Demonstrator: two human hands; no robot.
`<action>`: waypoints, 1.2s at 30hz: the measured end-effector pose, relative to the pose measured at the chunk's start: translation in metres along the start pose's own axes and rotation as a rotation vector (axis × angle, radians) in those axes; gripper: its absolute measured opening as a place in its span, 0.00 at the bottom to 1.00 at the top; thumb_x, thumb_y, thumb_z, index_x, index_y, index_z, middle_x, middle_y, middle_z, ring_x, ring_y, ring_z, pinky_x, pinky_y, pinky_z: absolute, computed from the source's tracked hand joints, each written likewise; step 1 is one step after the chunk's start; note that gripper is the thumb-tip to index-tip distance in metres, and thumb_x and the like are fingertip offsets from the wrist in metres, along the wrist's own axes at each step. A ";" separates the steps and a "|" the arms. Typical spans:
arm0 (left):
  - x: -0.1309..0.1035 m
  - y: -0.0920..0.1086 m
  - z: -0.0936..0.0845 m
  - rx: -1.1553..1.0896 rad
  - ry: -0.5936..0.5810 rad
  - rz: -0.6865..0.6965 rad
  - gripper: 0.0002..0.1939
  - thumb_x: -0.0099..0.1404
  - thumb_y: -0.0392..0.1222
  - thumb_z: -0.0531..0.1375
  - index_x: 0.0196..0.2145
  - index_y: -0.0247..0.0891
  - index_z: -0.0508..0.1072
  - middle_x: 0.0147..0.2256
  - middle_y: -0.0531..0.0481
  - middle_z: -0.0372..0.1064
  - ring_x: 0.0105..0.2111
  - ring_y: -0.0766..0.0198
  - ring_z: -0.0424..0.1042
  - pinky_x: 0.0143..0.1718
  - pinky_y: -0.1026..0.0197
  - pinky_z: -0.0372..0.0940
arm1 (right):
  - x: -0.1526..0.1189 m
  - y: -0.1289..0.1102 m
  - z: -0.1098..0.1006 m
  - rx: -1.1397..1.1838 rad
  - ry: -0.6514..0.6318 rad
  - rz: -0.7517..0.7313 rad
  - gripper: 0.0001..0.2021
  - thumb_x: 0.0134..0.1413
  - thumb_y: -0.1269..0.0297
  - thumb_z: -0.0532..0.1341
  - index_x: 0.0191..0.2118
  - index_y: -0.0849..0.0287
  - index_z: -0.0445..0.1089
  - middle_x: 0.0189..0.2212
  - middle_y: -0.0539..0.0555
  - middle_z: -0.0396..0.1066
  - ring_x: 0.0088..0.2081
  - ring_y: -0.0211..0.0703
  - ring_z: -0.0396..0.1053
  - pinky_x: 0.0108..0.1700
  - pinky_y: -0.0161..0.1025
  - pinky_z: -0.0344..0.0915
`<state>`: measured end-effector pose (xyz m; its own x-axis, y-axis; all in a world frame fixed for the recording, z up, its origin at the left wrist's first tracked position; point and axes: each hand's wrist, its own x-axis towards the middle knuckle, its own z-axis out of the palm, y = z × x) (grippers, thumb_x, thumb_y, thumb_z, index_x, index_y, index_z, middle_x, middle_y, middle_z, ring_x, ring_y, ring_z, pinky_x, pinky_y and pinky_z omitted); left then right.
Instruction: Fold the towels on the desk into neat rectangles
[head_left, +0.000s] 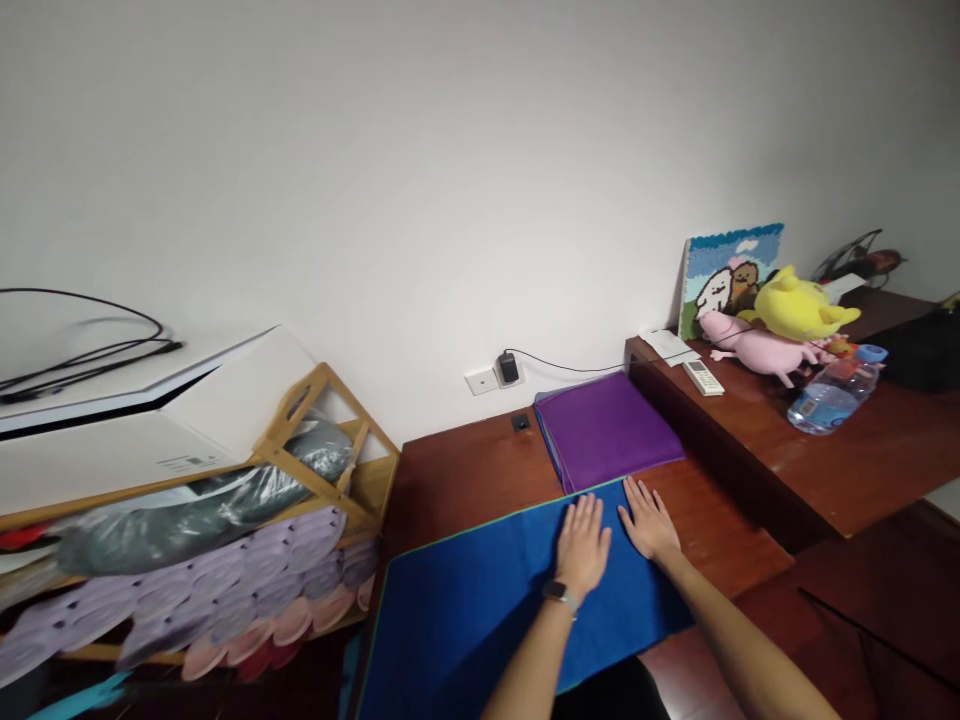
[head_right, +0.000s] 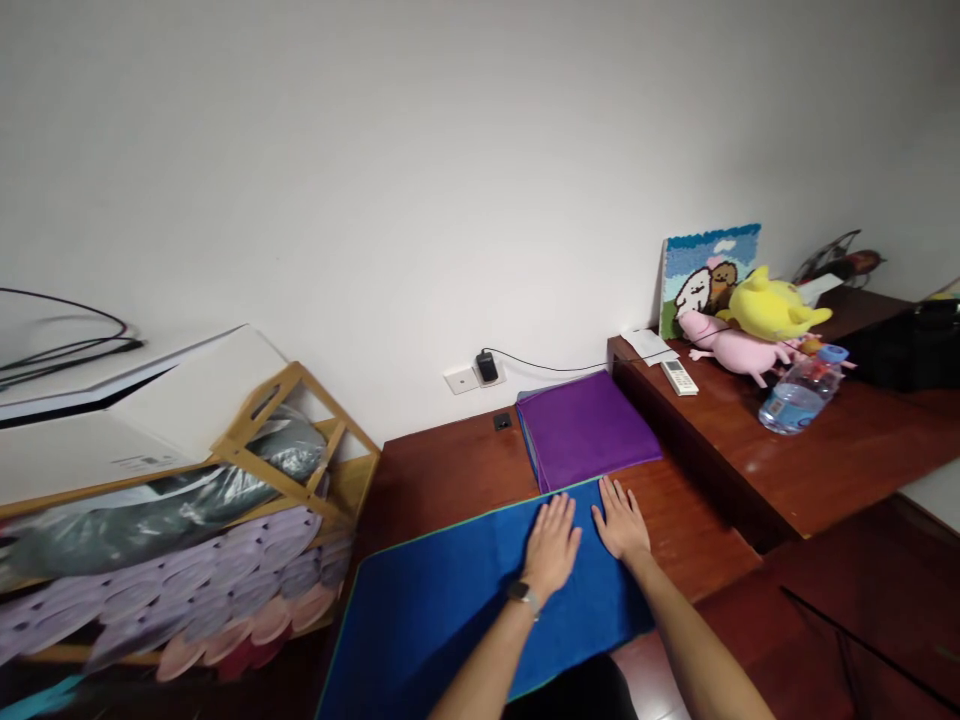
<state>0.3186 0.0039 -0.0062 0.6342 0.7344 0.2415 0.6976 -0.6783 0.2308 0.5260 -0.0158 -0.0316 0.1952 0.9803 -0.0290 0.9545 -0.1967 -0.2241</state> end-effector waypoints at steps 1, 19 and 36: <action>0.013 0.022 0.011 -0.032 -0.031 -0.019 0.30 0.80 0.51 0.42 0.74 0.40 0.53 0.73 0.46 0.51 0.74 0.57 0.48 0.74 0.45 0.50 | 0.000 0.000 0.000 -0.006 -0.005 -0.006 0.35 0.72 0.49 0.37 0.77 0.62 0.43 0.76 0.52 0.44 0.77 0.49 0.39 0.76 0.52 0.37; -0.232 -0.289 -0.086 0.345 0.072 -0.595 0.35 0.78 0.57 0.40 0.72 0.35 0.58 0.71 0.38 0.56 0.72 0.46 0.55 0.69 0.39 0.55 | -0.002 0.008 0.014 -0.060 0.016 0.015 0.37 0.71 0.48 0.35 0.77 0.63 0.43 0.76 0.53 0.45 0.76 0.48 0.41 0.76 0.53 0.38; -0.185 -0.222 -0.094 0.263 0.143 -0.518 0.32 0.78 0.50 0.42 0.72 0.32 0.57 0.71 0.39 0.55 0.72 0.50 0.53 0.73 0.41 0.49 | -0.002 0.011 0.015 -0.104 0.007 -0.004 0.36 0.71 0.48 0.37 0.77 0.58 0.46 0.76 0.51 0.46 0.76 0.52 0.41 0.75 0.55 0.40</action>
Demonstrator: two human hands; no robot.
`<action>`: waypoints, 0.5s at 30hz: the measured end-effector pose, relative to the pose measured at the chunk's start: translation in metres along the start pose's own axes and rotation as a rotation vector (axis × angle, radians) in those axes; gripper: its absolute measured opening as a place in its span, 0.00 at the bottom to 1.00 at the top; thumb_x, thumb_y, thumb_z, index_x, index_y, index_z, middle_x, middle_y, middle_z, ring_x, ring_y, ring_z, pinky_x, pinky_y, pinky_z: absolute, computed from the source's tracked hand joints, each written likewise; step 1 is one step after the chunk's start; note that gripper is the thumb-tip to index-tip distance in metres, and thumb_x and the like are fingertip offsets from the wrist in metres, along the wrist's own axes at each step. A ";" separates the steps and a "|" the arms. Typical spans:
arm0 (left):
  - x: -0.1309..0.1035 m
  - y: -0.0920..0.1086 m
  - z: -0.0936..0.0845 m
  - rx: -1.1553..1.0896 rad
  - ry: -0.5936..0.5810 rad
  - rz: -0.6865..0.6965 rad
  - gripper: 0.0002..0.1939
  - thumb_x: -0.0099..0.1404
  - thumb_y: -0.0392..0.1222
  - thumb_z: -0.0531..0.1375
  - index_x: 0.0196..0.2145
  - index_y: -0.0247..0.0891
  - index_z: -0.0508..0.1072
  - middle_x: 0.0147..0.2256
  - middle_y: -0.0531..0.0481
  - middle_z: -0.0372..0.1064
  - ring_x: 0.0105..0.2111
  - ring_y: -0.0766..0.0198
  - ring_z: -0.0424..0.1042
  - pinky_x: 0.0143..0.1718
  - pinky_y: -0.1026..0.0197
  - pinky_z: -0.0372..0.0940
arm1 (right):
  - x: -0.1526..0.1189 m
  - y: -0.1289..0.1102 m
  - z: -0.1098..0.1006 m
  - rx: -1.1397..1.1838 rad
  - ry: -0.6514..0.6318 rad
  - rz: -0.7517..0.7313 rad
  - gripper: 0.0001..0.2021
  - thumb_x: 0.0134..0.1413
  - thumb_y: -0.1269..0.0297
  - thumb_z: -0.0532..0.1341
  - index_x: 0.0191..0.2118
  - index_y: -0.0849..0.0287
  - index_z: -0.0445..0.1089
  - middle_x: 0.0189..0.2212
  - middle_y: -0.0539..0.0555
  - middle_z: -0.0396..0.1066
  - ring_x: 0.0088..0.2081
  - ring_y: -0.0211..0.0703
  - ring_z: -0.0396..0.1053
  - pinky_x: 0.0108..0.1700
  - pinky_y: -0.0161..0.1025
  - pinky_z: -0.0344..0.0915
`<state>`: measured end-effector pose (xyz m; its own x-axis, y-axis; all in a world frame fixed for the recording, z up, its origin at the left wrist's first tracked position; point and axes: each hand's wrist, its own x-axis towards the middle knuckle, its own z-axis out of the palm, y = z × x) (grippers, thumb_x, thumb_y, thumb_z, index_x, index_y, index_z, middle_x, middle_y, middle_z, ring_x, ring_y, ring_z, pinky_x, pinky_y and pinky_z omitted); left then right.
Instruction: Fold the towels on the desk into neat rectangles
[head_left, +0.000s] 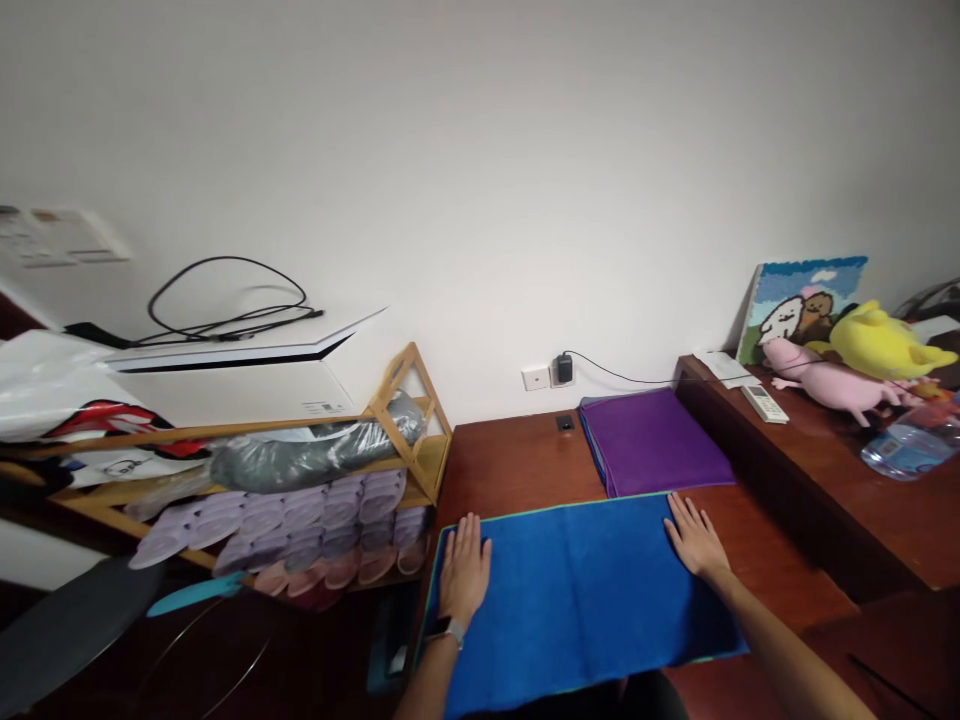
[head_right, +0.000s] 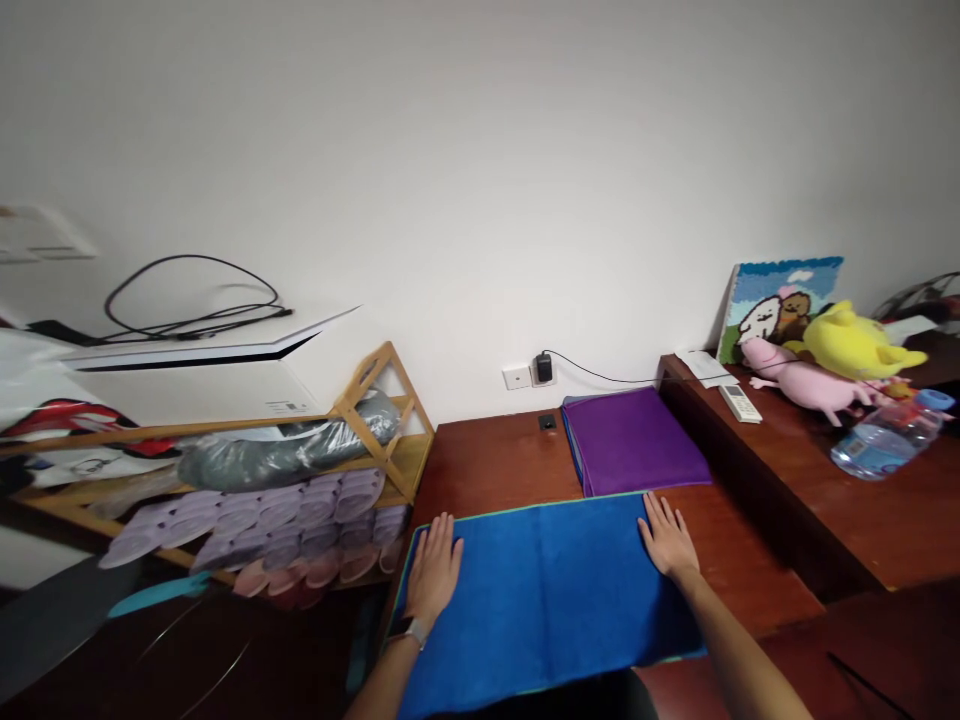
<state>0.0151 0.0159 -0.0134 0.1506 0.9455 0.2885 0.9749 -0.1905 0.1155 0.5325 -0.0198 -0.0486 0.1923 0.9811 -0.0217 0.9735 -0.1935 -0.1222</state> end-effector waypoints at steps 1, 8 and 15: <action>0.003 0.033 -0.001 -0.024 0.014 0.029 0.31 0.79 0.48 0.41 0.73 0.33 0.57 0.71 0.40 0.56 0.73 0.51 0.53 0.73 0.41 0.49 | 0.000 0.000 0.000 0.010 0.006 -0.006 0.36 0.71 0.48 0.37 0.77 0.58 0.46 0.76 0.51 0.47 0.76 0.52 0.40 0.75 0.56 0.40; 0.013 0.315 0.035 -0.317 -0.198 0.419 0.32 0.79 0.51 0.42 0.75 0.38 0.48 0.74 0.46 0.48 0.74 0.56 0.46 0.74 0.45 0.48 | 0.001 0.003 -0.002 0.030 0.010 -0.028 0.34 0.72 0.50 0.36 0.77 0.57 0.44 0.76 0.50 0.46 0.76 0.51 0.40 0.75 0.54 0.39; 0.005 0.234 0.037 -0.167 -0.208 0.204 0.31 0.78 0.56 0.44 0.74 0.47 0.55 0.73 0.51 0.52 0.73 0.56 0.50 0.74 0.46 0.50 | 0.000 0.004 0.001 0.064 0.031 -0.020 0.34 0.72 0.49 0.36 0.77 0.55 0.44 0.76 0.49 0.46 0.76 0.50 0.40 0.75 0.55 0.38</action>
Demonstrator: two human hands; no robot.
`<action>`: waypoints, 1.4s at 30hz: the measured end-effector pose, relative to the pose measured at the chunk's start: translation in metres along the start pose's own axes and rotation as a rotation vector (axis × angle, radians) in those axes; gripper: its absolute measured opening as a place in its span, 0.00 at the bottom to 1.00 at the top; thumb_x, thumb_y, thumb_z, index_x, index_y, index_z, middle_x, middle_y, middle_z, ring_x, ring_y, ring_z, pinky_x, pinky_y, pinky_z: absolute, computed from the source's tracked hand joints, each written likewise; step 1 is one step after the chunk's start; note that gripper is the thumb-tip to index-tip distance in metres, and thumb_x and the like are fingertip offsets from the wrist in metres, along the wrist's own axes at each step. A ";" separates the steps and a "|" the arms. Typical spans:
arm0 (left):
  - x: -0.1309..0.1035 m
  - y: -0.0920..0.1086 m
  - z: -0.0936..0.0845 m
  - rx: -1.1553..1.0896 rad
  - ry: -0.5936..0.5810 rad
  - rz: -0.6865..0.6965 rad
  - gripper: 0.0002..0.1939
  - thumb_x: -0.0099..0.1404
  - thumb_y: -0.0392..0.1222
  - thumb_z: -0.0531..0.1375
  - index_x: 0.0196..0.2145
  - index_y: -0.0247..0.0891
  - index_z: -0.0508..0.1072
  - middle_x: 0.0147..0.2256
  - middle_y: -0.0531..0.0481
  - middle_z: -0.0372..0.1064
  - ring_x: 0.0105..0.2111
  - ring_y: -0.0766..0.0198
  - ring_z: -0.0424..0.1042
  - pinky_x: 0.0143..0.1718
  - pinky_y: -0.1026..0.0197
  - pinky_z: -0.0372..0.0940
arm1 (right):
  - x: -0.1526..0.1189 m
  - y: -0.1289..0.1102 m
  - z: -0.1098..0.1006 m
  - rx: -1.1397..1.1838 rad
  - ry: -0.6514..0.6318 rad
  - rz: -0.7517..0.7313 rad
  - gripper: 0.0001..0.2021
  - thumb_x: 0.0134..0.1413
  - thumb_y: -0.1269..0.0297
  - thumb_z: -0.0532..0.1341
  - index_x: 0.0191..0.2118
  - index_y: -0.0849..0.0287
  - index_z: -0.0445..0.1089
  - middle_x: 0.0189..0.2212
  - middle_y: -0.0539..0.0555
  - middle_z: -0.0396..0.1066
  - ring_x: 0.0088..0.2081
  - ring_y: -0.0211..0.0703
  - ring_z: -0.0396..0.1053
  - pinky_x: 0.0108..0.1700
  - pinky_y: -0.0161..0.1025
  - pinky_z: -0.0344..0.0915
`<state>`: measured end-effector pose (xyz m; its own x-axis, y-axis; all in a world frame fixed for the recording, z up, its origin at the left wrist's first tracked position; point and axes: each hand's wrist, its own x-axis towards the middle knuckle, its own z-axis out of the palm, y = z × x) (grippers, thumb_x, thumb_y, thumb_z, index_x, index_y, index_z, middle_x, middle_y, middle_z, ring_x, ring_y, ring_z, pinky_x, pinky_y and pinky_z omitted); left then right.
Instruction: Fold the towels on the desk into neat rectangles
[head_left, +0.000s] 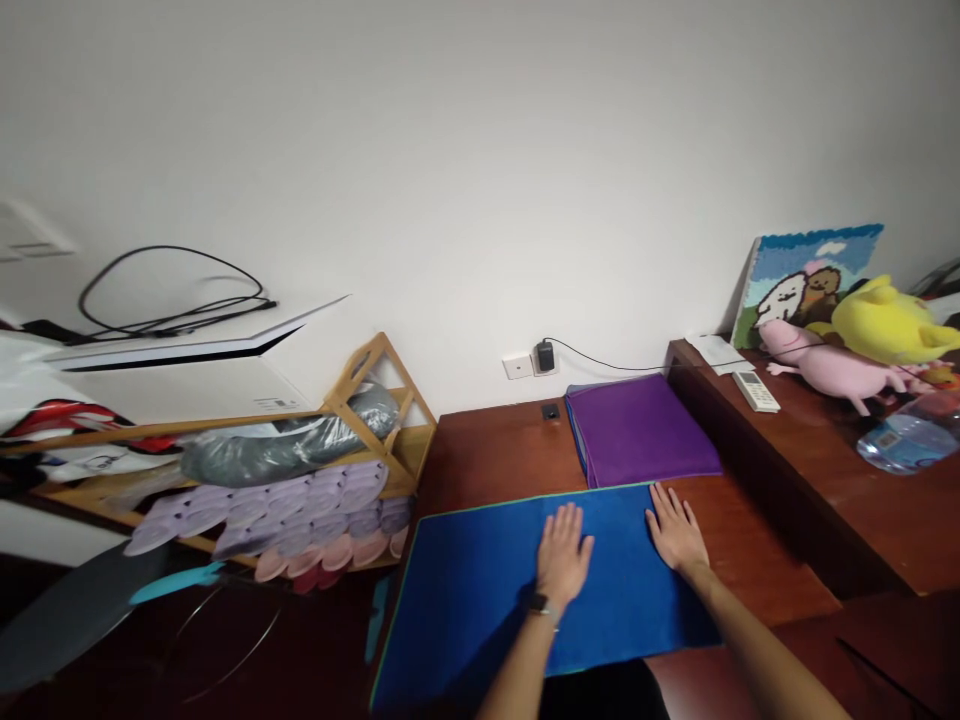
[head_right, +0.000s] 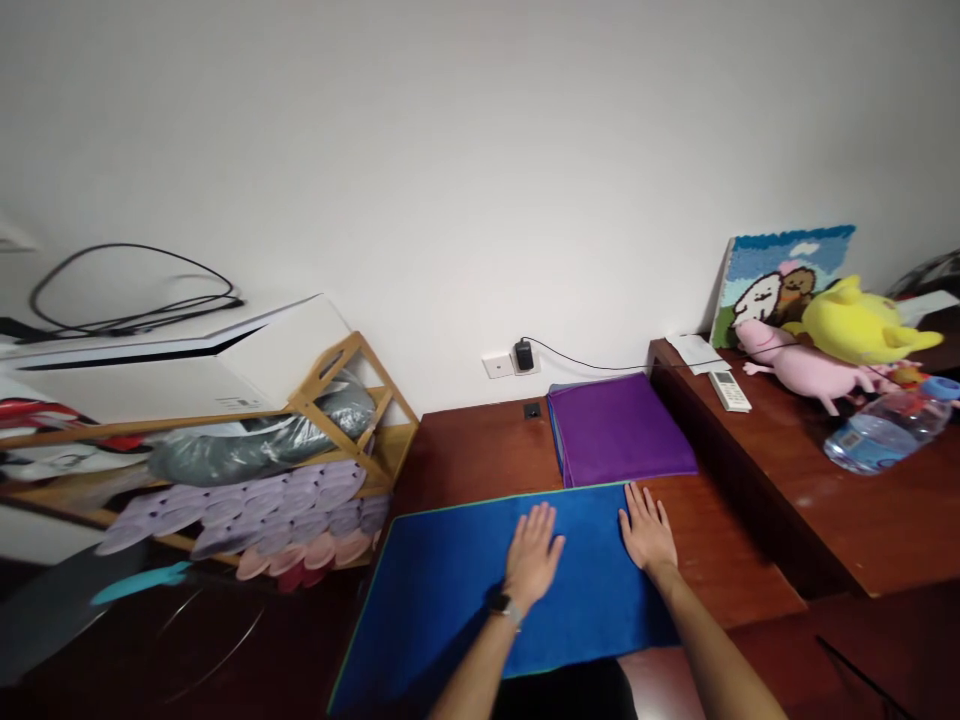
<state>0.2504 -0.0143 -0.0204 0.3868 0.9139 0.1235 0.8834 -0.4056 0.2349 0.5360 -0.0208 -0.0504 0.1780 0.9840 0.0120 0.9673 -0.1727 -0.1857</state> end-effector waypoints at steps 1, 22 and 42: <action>-0.014 -0.040 -0.013 0.032 0.016 -0.065 0.31 0.78 0.55 0.44 0.73 0.45 0.56 0.73 0.48 0.53 0.73 0.52 0.51 0.73 0.42 0.52 | 0.000 0.000 0.001 0.005 0.004 -0.001 0.34 0.72 0.49 0.36 0.77 0.55 0.44 0.76 0.49 0.46 0.76 0.50 0.40 0.75 0.55 0.37; -0.085 -0.183 -0.070 0.149 0.292 -0.213 0.32 0.78 0.48 0.40 0.70 0.30 0.61 0.69 0.37 0.60 0.72 0.49 0.55 0.73 0.41 0.50 | -0.075 0.020 -0.005 0.009 -0.029 -0.103 0.33 0.72 0.50 0.38 0.76 0.55 0.47 0.75 0.52 0.49 0.75 0.51 0.45 0.74 0.57 0.46; -0.149 -0.142 -0.043 0.168 0.088 -0.186 0.33 0.77 0.56 0.45 0.73 0.42 0.56 0.71 0.42 0.56 0.71 0.46 0.56 0.69 0.37 0.56 | -0.077 0.017 -0.007 0.022 -0.006 -0.089 0.33 0.72 0.51 0.37 0.77 0.56 0.46 0.75 0.51 0.48 0.76 0.49 0.43 0.75 0.55 0.41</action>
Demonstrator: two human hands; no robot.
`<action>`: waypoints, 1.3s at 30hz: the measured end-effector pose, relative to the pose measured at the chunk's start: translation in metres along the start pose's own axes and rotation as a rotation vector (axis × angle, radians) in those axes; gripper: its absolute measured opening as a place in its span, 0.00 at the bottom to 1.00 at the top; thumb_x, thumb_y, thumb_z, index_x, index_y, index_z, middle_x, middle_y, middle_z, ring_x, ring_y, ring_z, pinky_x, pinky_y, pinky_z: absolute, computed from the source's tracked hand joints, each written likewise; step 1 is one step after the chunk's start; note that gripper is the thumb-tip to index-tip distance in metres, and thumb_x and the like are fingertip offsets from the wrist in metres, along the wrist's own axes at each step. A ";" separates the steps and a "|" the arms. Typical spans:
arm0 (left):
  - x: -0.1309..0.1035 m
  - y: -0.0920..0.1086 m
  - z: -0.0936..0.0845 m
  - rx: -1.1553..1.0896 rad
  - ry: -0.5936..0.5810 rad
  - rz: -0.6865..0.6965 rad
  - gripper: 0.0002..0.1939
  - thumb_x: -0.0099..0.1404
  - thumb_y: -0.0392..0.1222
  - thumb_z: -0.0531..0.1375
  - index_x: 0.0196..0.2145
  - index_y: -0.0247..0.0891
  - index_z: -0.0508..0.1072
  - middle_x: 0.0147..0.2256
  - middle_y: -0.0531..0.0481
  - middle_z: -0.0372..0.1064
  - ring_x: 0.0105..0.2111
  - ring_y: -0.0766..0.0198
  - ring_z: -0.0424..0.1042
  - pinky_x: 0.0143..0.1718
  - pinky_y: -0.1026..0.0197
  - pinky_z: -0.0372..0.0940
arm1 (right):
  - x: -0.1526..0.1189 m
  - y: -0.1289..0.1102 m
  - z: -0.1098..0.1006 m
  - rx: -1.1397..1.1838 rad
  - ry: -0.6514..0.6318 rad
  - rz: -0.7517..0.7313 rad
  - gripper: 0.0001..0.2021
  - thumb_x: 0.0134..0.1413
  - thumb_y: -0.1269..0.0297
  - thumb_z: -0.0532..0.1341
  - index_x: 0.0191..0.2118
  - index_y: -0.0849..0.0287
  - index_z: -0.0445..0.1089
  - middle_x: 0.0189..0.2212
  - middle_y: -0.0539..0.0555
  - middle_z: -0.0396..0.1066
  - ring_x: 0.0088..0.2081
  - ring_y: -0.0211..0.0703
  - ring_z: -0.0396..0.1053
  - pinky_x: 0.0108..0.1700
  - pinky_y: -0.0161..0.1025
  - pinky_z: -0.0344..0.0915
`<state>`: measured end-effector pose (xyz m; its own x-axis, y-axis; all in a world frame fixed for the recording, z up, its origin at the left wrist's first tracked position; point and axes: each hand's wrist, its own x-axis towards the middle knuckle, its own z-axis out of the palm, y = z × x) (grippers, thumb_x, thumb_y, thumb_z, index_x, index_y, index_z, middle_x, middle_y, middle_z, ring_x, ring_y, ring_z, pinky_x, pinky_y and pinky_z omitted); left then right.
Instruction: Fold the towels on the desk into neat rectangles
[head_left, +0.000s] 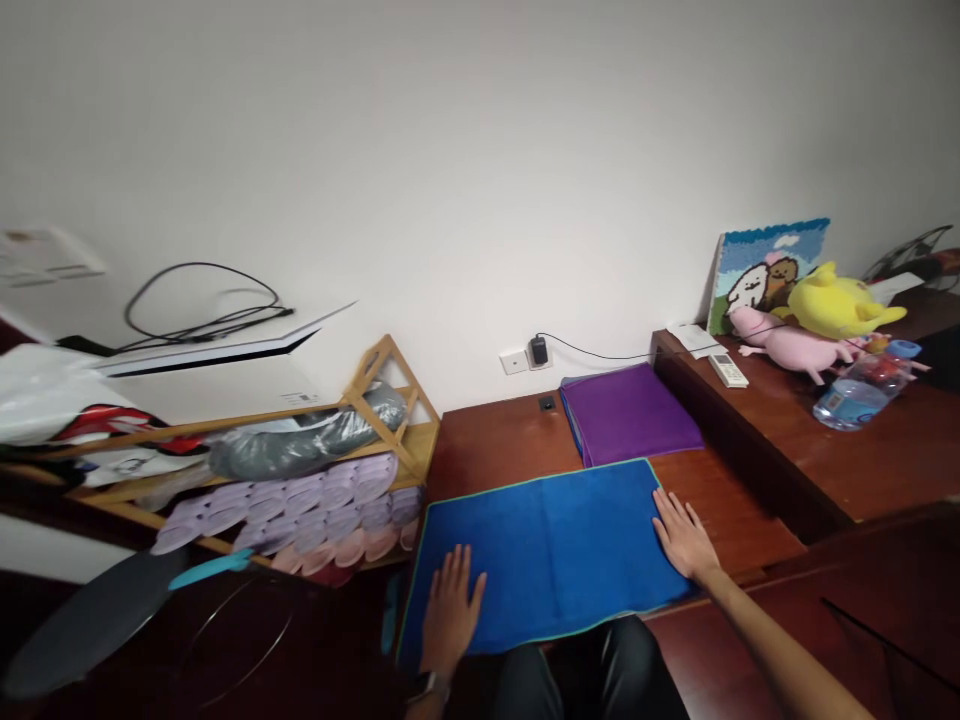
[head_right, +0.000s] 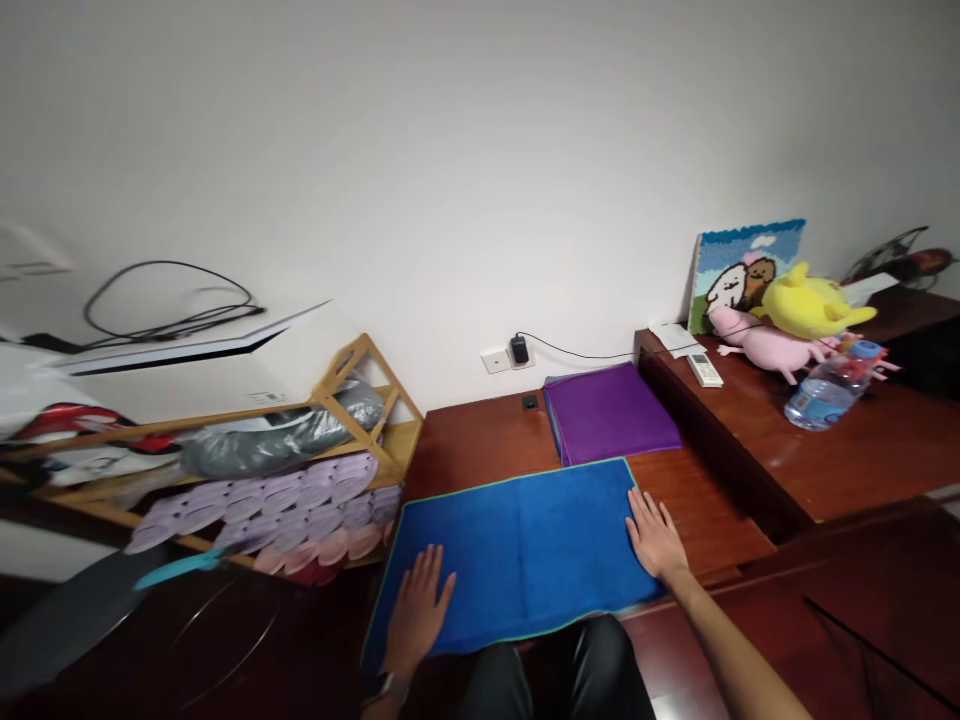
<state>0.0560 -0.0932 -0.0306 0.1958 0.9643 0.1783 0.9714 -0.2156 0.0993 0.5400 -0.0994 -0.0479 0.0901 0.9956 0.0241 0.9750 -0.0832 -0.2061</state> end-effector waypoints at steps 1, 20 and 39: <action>-0.010 -0.036 -0.003 0.042 0.034 -0.057 0.34 0.77 0.57 0.45 0.73 0.40 0.57 0.71 0.40 0.57 0.71 0.44 0.56 0.69 0.36 0.57 | 0.001 0.001 0.001 -0.006 -0.001 -0.001 0.33 0.72 0.51 0.37 0.77 0.56 0.46 0.75 0.52 0.48 0.76 0.50 0.44 0.75 0.55 0.41; -0.036 0.073 -0.022 -0.104 0.000 0.249 0.28 0.79 0.49 0.46 0.73 0.50 0.54 0.72 0.49 0.56 0.71 0.56 0.56 0.71 0.45 0.53 | -0.082 -0.022 0.016 0.094 0.155 -0.190 0.30 0.73 0.50 0.45 0.76 0.48 0.46 0.73 0.51 0.55 0.73 0.53 0.52 0.72 0.60 0.53; 0.100 -0.136 -0.047 -0.128 0.036 -0.405 0.24 0.73 0.46 0.50 0.58 0.35 0.74 0.55 0.36 0.76 0.57 0.47 0.74 0.59 0.47 0.67 | 0.135 0.008 -0.023 0.626 0.114 0.502 0.24 0.54 0.43 0.60 0.46 0.55 0.80 0.48 0.67 0.79 0.51 0.64 0.77 0.52 0.57 0.71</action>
<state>-0.0631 0.0253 0.0201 -0.2056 0.9695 0.1333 0.9439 0.1605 0.2886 0.5645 0.0338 -0.0233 0.5397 0.8326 -0.1242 0.5215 -0.4465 -0.7271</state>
